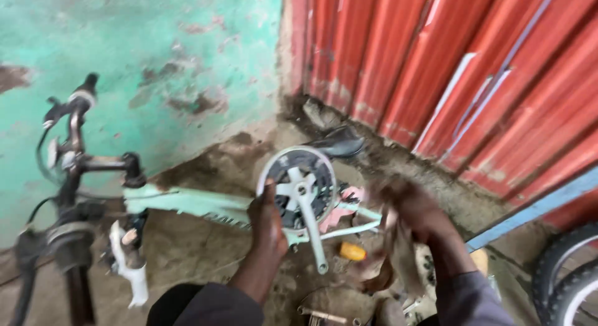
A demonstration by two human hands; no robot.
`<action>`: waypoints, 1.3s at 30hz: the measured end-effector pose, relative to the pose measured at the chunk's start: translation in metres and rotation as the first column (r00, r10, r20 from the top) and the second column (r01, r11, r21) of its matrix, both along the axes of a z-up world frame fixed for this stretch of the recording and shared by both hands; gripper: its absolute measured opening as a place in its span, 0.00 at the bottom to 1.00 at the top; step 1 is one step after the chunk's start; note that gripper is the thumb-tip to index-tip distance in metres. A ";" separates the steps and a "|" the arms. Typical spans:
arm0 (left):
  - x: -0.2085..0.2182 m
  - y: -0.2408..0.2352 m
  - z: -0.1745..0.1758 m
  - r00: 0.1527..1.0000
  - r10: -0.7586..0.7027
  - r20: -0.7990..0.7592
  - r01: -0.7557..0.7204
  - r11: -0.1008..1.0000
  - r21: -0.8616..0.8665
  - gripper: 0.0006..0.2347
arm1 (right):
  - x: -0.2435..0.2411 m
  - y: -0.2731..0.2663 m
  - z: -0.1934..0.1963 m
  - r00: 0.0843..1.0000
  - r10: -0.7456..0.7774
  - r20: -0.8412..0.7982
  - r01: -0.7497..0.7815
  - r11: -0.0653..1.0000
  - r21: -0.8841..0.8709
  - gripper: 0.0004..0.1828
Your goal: The person cleans a bicycle chainring with a cloth and then uses a screwdriver to adjust the brake cable on the bicycle frame. The person is sitting on the floor during the task.
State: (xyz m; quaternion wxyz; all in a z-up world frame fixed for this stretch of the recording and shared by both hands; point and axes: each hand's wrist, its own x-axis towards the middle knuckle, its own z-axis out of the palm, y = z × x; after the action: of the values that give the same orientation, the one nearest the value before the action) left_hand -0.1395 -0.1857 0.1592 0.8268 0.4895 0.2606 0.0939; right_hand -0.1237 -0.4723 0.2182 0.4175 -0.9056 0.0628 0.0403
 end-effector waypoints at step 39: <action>-0.006 0.004 0.048 0.968 -0.012 0.250 0.111 0.916 -0.386 0.22 | 0.033 0.016 -0.056 0.943 -0.325 -0.069 0.171 0.296 0.940 0.13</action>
State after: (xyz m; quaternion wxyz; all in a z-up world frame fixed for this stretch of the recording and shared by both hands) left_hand -0.1451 -0.1814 0.2068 0.9369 0.3046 0.1557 0.0719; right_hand -0.0905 -0.4560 0.1626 0.8642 -0.4801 0.1392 -0.0572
